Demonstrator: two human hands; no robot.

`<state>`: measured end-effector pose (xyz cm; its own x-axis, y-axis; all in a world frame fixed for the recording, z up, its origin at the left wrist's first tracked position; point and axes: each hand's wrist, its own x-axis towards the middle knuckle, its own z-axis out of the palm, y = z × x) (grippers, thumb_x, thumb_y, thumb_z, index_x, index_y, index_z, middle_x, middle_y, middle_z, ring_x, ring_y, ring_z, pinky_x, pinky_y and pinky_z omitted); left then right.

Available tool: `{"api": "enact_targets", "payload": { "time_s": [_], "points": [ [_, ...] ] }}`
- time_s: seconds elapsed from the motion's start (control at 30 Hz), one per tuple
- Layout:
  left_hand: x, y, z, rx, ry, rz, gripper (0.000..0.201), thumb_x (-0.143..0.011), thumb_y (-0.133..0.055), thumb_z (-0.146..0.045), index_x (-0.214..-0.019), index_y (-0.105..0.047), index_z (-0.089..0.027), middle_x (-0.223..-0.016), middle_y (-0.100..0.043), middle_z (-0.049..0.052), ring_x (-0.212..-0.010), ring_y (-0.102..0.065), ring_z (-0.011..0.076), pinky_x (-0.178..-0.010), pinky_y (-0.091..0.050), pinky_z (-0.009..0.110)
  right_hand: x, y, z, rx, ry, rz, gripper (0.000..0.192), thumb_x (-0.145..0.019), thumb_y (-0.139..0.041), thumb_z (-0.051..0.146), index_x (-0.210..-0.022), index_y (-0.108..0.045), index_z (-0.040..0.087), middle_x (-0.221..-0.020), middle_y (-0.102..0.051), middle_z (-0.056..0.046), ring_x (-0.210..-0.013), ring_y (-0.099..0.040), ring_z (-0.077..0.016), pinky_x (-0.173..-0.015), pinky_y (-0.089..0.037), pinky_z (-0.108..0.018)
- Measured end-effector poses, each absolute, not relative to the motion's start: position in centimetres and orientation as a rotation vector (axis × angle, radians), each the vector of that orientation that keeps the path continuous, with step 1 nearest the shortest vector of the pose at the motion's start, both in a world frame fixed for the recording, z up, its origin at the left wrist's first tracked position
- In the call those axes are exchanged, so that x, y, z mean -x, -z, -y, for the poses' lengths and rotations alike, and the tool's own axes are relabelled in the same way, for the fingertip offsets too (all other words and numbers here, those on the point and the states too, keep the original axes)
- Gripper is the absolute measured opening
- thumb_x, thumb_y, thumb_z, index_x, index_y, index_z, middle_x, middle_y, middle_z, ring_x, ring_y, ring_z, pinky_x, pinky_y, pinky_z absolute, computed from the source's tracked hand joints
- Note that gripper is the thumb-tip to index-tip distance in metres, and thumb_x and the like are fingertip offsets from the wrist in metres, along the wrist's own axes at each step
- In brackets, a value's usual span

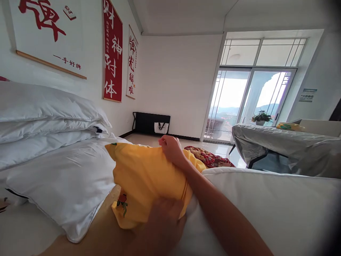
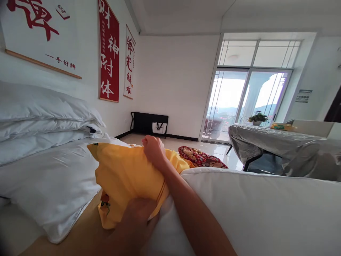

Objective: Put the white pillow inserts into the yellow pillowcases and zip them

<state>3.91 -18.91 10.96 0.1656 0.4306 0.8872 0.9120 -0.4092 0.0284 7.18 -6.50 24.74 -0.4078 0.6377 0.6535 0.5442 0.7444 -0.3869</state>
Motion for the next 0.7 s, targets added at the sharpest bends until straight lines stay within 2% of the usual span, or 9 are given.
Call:
{"api": "enact_targets", "payload": {
  "time_s": [0.13,0.23,0.3,0.37,0.43,0.47,0.53,0.63,0.7],
  "points": [
    [-2.9,-10.7,17.8,2.16,1.078,1.332,0.01,-0.077,-0.06,-0.018,-0.071,-0.052,-0.019,-0.065,-0.062,-0.002,-0.057,-0.056,0.0146,-0.054,-0.032,0.026,-9.9,-24.9,7.5,0.68,-0.388,1.985,0.028,-0.086,-0.044,0.038,-0.071,-0.056,0.018,-0.05,-0.041,0.006,-0.046,-0.031,-0.0084,-0.049,-0.024,-0.023],
    [-0.8,-12.6,19.5,2.514,1.096,1.285,0.024,-0.081,-0.061,-0.031,-0.066,-0.048,-0.018,-0.064,-0.058,-0.004,-0.056,-0.05,0.0096,-0.052,-0.032,0.022,-11.7,-24.5,8.4,0.66,-0.493,2.137,0.033,-0.084,-0.048,0.048,-0.084,-0.062,0.019,-0.047,-0.034,0.008,-0.045,-0.027,-0.0084,-0.047,-0.021,-0.023],
    [1.7,-13.8,20.9,2.428,1.405,1.288,0.028,-0.086,-0.055,-0.031,-0.063,-0.047,-0.018,-0.059,-0.052,-0.004,-0.054,-0.045,0.0082,-0.053,-0.033,0.02,-12.4,-24.1,8.5,0.662,-0.393,2.265,0.033,-0.08,-0.055,0.051,-0.084,-0.064,0.019,-0.049,-0.034,0.008,-0.048,-0.029,-0.0086,-0.049,-0.021,-0.023],
    [4.9,-14.7,21.5,1.814,1.94,1.419,0.027,-0.088,-0.05,-0.031,-0.064,-0.048,-0.019,-0.059,-0.048,-0.004,-0.055,-0.044,0.0089,-0.054,-0.035,0.02,-12.7,-23.8,8.1,0.635,-0.271,2.305,0.034,-0.081,-0.054,0.048,-0.067,-0.061,0.018,-0.051,-0.033,0.007,-0.053,-0.029,-0.0087,-0.052,-0.022,-0.023],
    [8.2,-15.4,20.8,1.154,2.316,1.506,0.019,-0.081,-0.06,-0.037,-0.079,-0.053,-0.02,-0.077,-0.055,-0.002,-0.069,-0.051,0.0112,-0.061,-0.04,0.021,-12.7,-23.4,7.7,0.597,-0.262,2.28,0.041,-0.086,-0.048,0.043,-0.055,-0.051,0.017,-0.054,-0.032,0.005,-0.055,-0.028,-0.0089,-0.053,-0.023,-0.023],
    [9.6,-15.6,20.1,1.076,2.431,1.552,0.026,-0.076,-0.065,-0.042,-0.09,-0.055,-0.021,-0.091,-0.059,0.0,-0.08,-0.054,0.0134,-0.068,-0.043,0.022,-12.6,-23.3,7.6,0.581,-0.291,2.26,0.042,-0.087,-0.045,0.042,-0.054,-0.048,0.017,-0.055,-0.032,0.005,-0.056,-0.028,-0.0089,-0.054,-0.023,-0.023],
    [11.7,-16.2,18.3,1.311,2.628,1.701,0.045,-0.072,-0.066,-0.052,-0.103,-0.058,-0.02,-0.104,-0.061,0.004,-0.09,-0.057,0.0187,-0.073,-0.045,0.026,-12.3,-23.0,7.6,0.564,-0.344,2.225,0.04,-0.088,-0.044,0.04,-0.056,-0.048,0.017,-0.057,-0.036,0.004,-0.057,-0.031,-0.0092,-0.055,-0.025,-0.023],
    [12.6,-17.1,16.7,1.679,2.712,1.883,0.051,-0.068,-0.067,-0.058,-0.095,-0.064,-0.015,-0.085,-0.066,0.006,-0.075,-0.058,0.0199,-0.063,-0.044,0.027,-12.5,-23.1,8.2,0.612,-0.25,2.219,0.038,-0.09,-0.042,0.038,-0.058,-0.05,0.018,-0.057,-0.042,0.004,-0.057,-0.033,-0.01,-0.056,-0.025,-0.023],
    [12.2,-18.0,16.9,1.551,2.785,1.69,0.046,-0.066,-0.072,-0.054,-0.088,-0.065,-0.015,-0.075,-0.064,0.002,-0.068,-0.055,0.0158,-0.06,-0.043,0.024,-13.0,-23.7,8.6,0.669,-0.088,2.271,0.037,-0.09,-0.042,0.036,-0.058,-0.05,0.019,-0.054,-0.042,0.004,-0.055,-0.031,-0.0107,-0.056,-0.024,-0.024]
  ]
}}
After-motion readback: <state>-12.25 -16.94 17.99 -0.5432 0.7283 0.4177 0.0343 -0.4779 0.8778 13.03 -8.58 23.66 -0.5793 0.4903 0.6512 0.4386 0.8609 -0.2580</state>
